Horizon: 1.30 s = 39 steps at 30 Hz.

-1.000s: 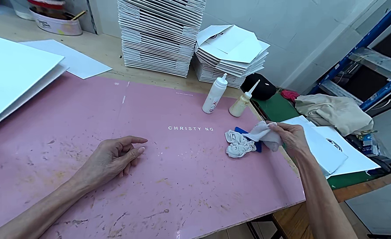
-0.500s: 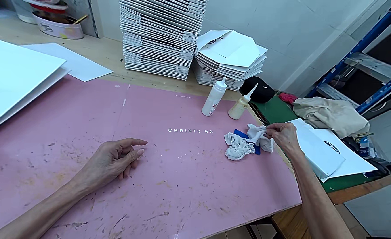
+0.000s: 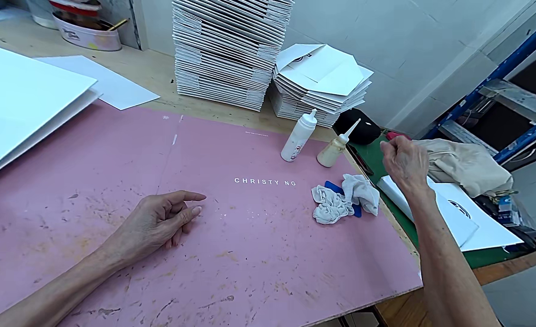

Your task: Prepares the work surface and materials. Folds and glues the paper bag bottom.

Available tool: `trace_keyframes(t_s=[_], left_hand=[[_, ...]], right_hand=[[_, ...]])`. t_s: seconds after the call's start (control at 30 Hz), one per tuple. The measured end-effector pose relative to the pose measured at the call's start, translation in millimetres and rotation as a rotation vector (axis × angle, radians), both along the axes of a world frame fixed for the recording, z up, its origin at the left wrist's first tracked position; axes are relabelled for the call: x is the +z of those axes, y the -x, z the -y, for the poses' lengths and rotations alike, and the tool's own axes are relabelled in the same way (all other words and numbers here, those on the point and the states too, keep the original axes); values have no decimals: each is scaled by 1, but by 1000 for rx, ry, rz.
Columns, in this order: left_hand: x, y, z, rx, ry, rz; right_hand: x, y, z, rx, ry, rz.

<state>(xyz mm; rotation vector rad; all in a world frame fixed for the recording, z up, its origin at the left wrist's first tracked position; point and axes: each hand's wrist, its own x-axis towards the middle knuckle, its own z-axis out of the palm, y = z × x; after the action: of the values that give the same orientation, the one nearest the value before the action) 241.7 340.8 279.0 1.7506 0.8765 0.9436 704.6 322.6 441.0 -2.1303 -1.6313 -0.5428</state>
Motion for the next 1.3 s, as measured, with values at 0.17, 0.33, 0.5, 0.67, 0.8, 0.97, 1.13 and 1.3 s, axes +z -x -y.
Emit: trace_keyframes(t_s=[0.17,0.33,0.5,0.67,0.8,0.97,1.13,1.3], left_hand=[[0,2,0,4,-3,-12],[1,2,1,19,14,-17],[-1,2,0,6,-11,-16],[-4,2,0,2,-32,-3],[-7,2,1,5,-51,24],[-10,1,4,15,-65,43],[-11,1,6,13,-69,29],[-10,1,6,7,-80,18]], right_hand=[[12,23,-18,45,-70,108],[7,29,-30,194,-82,44],[5,34,-59,198,-62,-42],[17,48,-113,362,-81,-52],[28,52,-159,334,-37,73],[25,44,-191,299,96,323],[35,49,-203,280,227,415],[38,50,-204,175,252,394]])
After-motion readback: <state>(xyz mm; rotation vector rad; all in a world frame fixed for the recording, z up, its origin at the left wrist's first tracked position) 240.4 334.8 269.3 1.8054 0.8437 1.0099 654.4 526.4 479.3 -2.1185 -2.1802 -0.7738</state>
